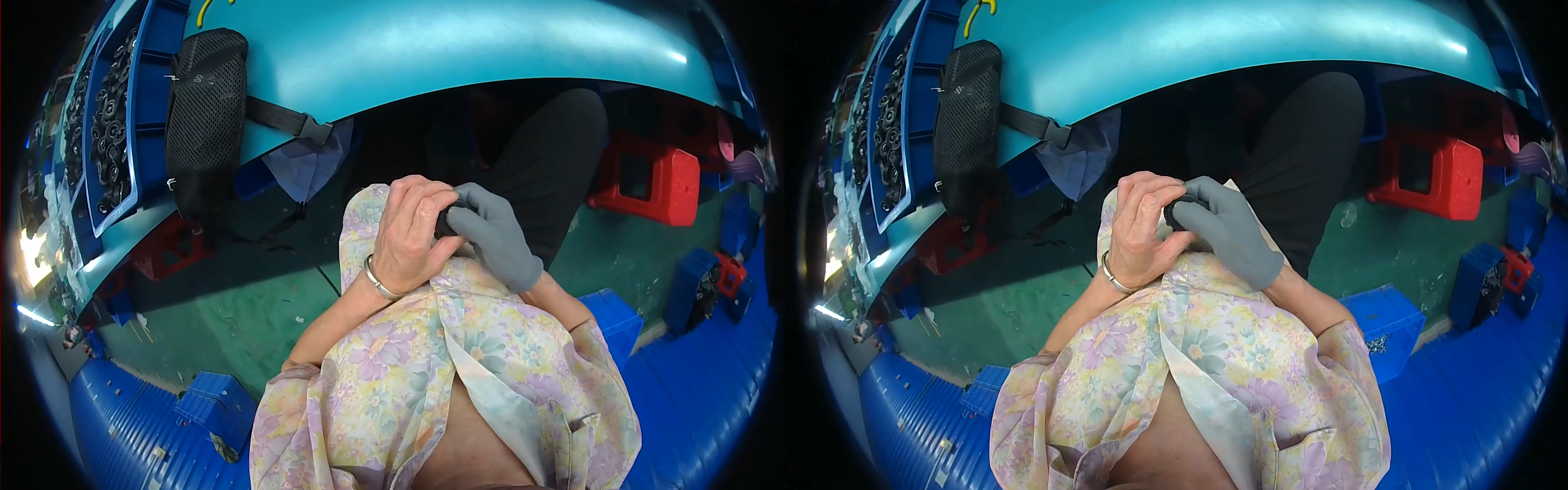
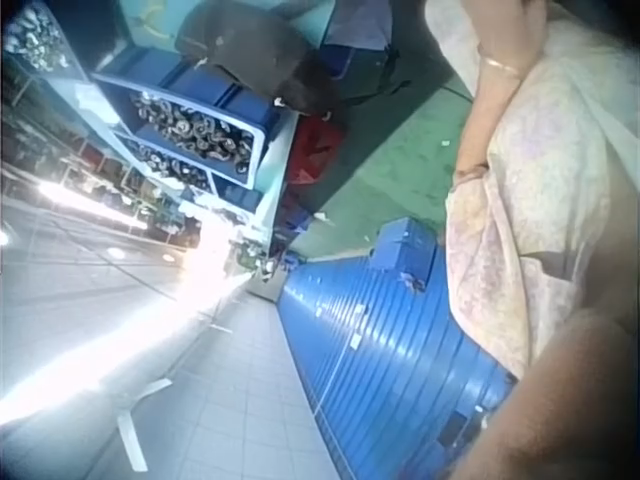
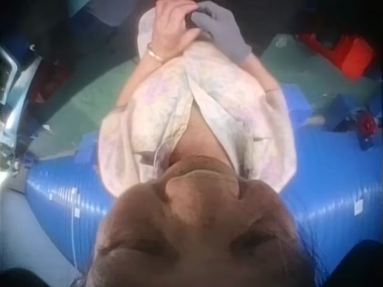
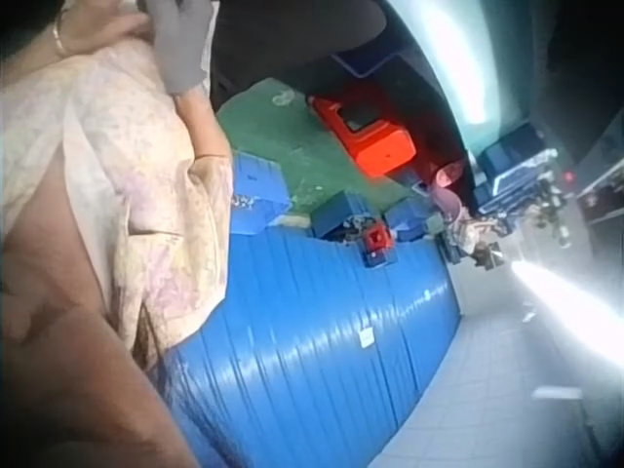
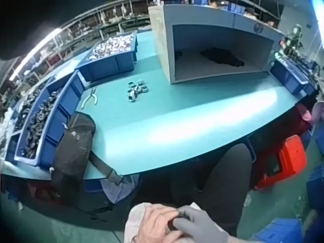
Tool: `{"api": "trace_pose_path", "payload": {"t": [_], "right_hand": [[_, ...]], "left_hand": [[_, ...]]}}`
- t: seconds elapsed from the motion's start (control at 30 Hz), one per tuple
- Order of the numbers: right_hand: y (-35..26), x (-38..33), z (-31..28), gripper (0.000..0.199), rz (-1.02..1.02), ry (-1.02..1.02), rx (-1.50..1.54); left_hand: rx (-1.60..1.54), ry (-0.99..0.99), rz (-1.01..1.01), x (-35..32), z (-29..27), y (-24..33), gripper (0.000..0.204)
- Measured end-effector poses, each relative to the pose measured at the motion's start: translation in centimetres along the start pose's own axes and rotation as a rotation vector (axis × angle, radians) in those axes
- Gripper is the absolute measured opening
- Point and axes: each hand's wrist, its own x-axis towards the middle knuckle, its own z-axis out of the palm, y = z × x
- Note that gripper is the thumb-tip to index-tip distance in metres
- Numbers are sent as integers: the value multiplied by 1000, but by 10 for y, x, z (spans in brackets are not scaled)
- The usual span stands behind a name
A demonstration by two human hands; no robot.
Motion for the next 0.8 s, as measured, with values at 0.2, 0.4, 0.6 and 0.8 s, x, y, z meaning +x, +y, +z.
{"api": "trace_pose_path", "payload": {"t": [0.2, 0.4, 0.6, 0.8], "right_hand": [[5, -1, 8, 16, 9, 78, 96], [11, -1, 8, 17, -3, 127, 7], [18, 4, 1, 23, -14, 56, 150], [16, -1, -3, 25, -104, 73, 126]], "left_hand": [[-24, 17, 19, -1, 4, -1, 58], [-76, 67, -37, -4, 11, 0, 55], [-83, 82, -87, -1, 8, -2, 53], [-48, 111, -105, -1, 6, -5, 54]]}}
